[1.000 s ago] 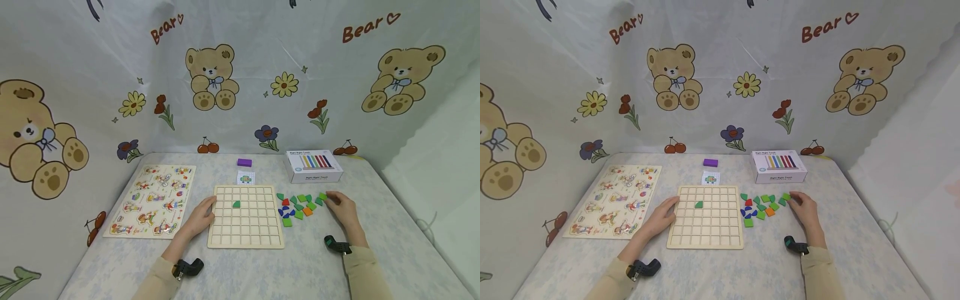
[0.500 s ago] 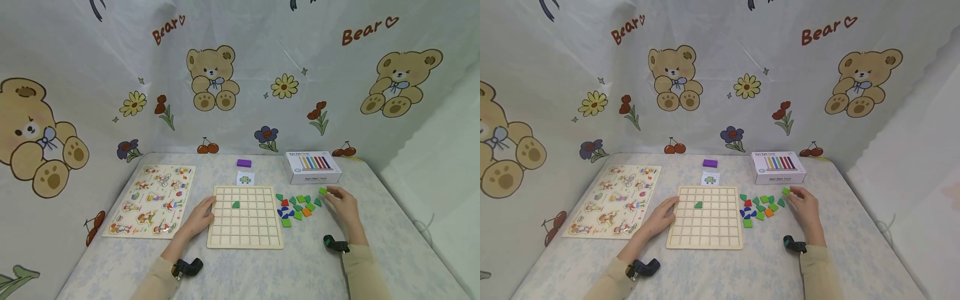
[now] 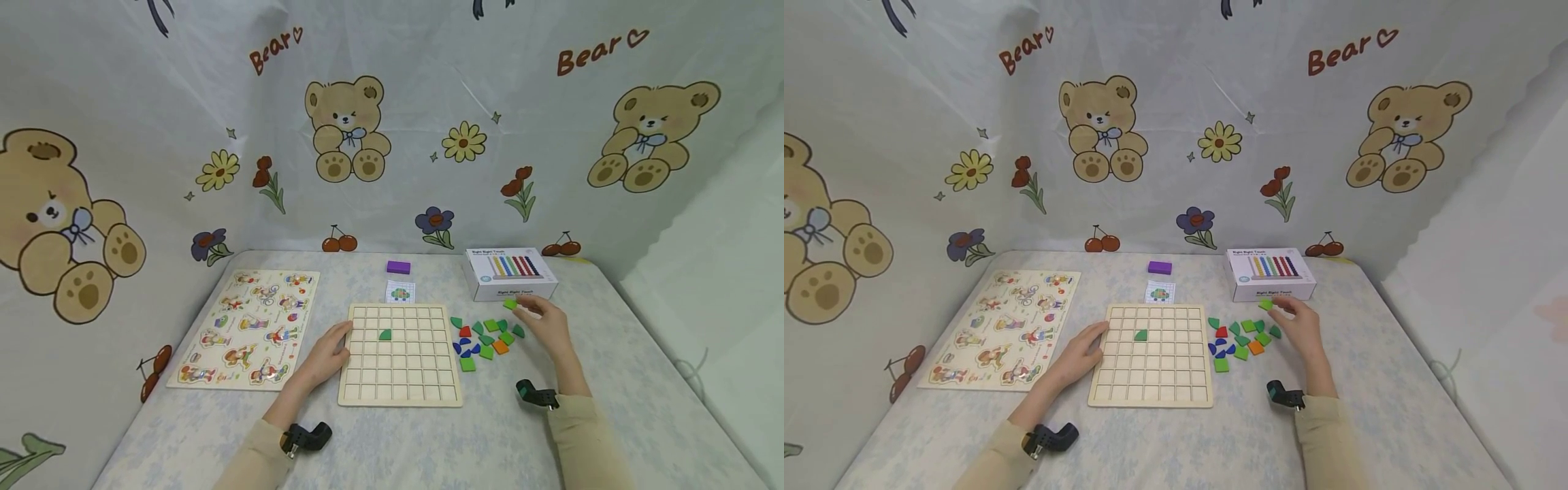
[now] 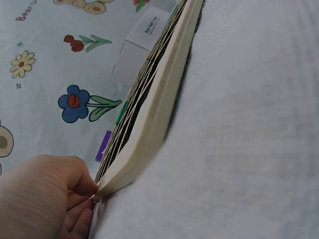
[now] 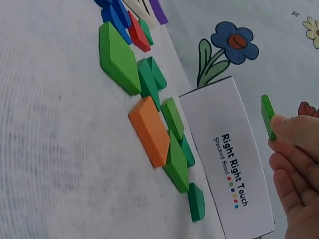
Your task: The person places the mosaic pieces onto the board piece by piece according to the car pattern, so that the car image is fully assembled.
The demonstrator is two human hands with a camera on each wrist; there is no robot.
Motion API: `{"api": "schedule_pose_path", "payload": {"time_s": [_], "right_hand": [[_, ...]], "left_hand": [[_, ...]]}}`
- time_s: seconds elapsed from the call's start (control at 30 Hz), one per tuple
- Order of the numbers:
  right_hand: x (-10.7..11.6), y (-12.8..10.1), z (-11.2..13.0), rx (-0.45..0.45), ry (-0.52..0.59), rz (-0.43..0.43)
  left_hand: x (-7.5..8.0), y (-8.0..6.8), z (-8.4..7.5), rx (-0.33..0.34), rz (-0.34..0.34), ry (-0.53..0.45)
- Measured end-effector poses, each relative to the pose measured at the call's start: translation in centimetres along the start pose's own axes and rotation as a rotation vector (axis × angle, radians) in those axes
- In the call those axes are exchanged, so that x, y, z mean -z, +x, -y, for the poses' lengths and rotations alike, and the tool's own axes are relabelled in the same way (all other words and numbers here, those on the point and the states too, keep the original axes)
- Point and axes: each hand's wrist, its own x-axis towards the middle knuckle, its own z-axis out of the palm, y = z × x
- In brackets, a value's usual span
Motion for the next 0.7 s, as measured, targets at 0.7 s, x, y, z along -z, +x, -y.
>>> {"api": "schedule_pose_path", "payload": {"time_s": [0.7], "right_hand": [[-6.7, 0.6, 6.2, 0.225, 0.133, 0.115]], "left_hand": [[0.0, 0.0, 0.1, -0.006, 0.011, -0.031]]}}
